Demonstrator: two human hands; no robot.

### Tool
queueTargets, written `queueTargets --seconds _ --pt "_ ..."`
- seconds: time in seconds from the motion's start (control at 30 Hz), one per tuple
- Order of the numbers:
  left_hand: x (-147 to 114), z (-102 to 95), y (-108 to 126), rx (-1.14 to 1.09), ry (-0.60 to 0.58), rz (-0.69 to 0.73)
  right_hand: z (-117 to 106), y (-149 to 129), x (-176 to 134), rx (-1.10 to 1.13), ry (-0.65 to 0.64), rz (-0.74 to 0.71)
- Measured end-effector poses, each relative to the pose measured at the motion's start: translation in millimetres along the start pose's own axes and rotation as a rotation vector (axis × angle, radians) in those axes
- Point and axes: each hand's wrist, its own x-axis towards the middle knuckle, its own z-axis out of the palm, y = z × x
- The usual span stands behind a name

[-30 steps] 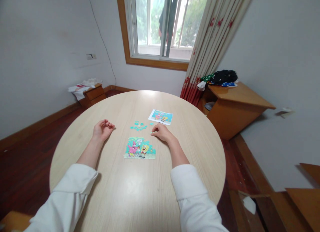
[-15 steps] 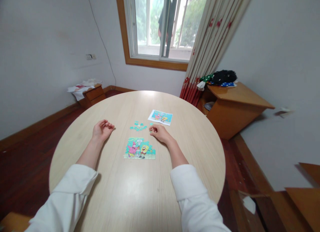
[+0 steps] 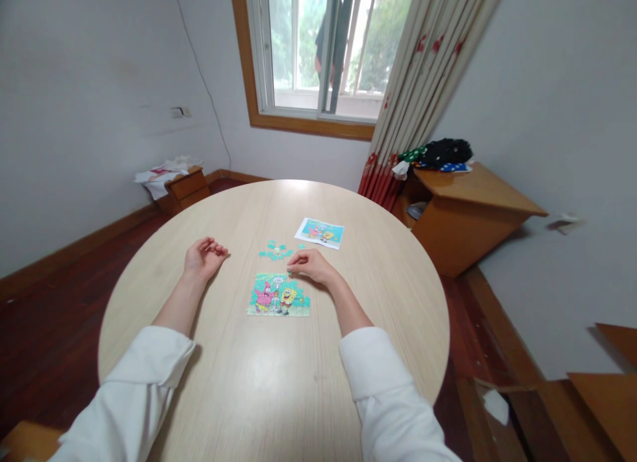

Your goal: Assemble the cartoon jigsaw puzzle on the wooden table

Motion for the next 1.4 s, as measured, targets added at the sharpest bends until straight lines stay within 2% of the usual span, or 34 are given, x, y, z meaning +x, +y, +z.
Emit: queueTargets --seconds 0.13,0.23,0.6,0.77,1.4 --pt "1 -1.1 0 0.017 -0.004 0.012 -4 0 0 -0.047 -0.049 -0.051" --pt "1 -1.4 0 0.017 -0.006 0.014 -6 -1 0 -0.049 -0.030 -0.059" --pt "3 -2.1 0 0.026 -0.003 0.017 -1 -16 -9 0.001 -0.044 0.045" --pt "2 -1.1 0 -0.011 0.000 0.014 -3 -14 -7 -0.069 -0.099 0.043" --pt "4 -2.2 0 -0.066 0.024 0.002 -1 -3 1 -0.312 -0.103 0.022"
